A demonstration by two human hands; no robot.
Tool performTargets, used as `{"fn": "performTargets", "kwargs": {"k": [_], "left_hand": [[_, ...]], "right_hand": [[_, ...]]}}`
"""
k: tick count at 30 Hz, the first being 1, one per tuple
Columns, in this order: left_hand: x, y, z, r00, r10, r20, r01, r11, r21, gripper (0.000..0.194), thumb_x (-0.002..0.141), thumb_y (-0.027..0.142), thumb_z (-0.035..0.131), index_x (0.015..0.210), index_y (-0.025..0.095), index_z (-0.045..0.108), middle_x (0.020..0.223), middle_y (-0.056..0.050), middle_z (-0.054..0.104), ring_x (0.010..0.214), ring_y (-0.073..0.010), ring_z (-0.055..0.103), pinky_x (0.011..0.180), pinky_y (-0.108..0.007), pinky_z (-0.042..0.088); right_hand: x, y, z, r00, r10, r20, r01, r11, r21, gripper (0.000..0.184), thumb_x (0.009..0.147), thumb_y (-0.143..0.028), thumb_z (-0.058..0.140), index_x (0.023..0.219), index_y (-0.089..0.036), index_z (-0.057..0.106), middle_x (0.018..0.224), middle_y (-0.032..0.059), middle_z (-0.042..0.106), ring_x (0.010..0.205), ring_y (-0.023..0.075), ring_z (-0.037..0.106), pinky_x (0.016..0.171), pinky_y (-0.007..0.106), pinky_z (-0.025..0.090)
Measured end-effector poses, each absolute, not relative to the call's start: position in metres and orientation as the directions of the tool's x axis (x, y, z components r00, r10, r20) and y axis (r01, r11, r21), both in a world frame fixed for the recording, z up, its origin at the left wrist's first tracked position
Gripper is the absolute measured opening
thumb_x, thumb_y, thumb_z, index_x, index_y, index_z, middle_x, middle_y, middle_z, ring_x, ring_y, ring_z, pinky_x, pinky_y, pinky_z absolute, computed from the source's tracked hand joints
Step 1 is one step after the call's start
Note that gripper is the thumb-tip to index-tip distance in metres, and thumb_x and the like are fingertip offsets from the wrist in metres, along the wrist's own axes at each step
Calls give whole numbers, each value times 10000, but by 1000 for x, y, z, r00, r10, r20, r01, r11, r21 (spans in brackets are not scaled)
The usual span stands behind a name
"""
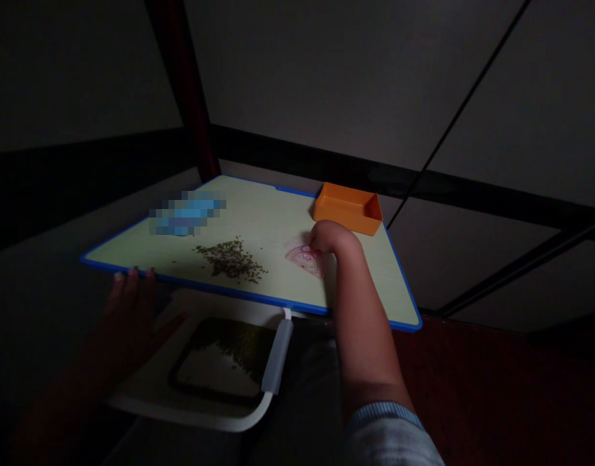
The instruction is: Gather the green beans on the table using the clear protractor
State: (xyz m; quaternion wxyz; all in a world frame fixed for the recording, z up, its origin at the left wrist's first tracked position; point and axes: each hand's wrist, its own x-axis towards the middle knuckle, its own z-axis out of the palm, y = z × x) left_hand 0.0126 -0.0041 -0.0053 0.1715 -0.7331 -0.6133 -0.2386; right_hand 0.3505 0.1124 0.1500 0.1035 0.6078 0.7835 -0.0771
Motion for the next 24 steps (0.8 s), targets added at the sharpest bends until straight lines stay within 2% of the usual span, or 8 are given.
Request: {"fn": "performTargets", "kwargs": {"k": [2, 7, 13, 17, 21, 24], "left_hand": [[13, -4, -5, 135, 816, 562, 981, -190, 41, 912, 754, 637, 309, 1386, 20, 84, 1480, -319, 159, 1403, -419, 60, 1074, -616, 270], [12, -4, -7, 140, 810, 569, 982, -189, 28, 908, 754, 632, 318, 1386, 22, 87, 1482, -315, 156, 1401, -425, 67, 1078, -611, 262], [10, -3, -8, 163, 787, 595, 977, -214, 15, 895, 758, 593, 364, 1393, 44, 52, 1498, -297, 123, 1403, -423, 54, 1084, -609, 256], [11, -4, -6, 158, 803, 574, 980, -201, 11, 904, 756, 607, 355, 1391, 37, 58, 1484, -312, 150, 1404, -420, 44, 1083, -605, 261], [12, -5, -3, 154, 815, 559, 980, -198, 19, 897, 764, 618, 315, 1377, -2, 104, 1455, -341, 189, 1404, -421, 43, 1090, -597, 244], [12, -6, -4, 153, 812, 563, 979, -203, 26, 898, 762, 621, 312, 1378, 1, 104, 1461, -334, 186, 1402, -423, 55, 1087, -599, 249]], "right_hand": [[352, 113, 150, -278, 930, -239, 959, 281, -22, 259, 729, -227, 574, 897, -116, 738, 767, 93, 681, 624, 141, 540, 558, 244, 333], [349, 114, 145, -439, 874, -207, 895, 405, -187, 242, 736, -193, 541, 872, -123, 728, 693, 52, 661, 565, 104, 494, 553, 232, 316], [325, 115, 131, -433, 892, -128, 899, 418, -130, 276, 790, -288, 524, 882, -118, 721, 751, 92, 668, 573, 115, 454, 552, 254, 284], [313, 112, 127, -483, 873, -73, 871, 470, -146, 286, 832, -306, 495, 885, -123, 709, 737, 85, 654, 568, 109, 421, 549, 253, 266], [310, 109, 127, -589, 795, -144, 802, 552, -230, 245, 842, -244, 492, 786, -117, 694, 641, 38, 612, 542, 86, 400, 554, 239, 264], [314, 110, 126, -619, 760, -197, 777, 557, -293, 207, 820, -204, 513, 741, -114, 683, 628, 23, 609, 549, 79, 421, 564, 227, 271]]}}
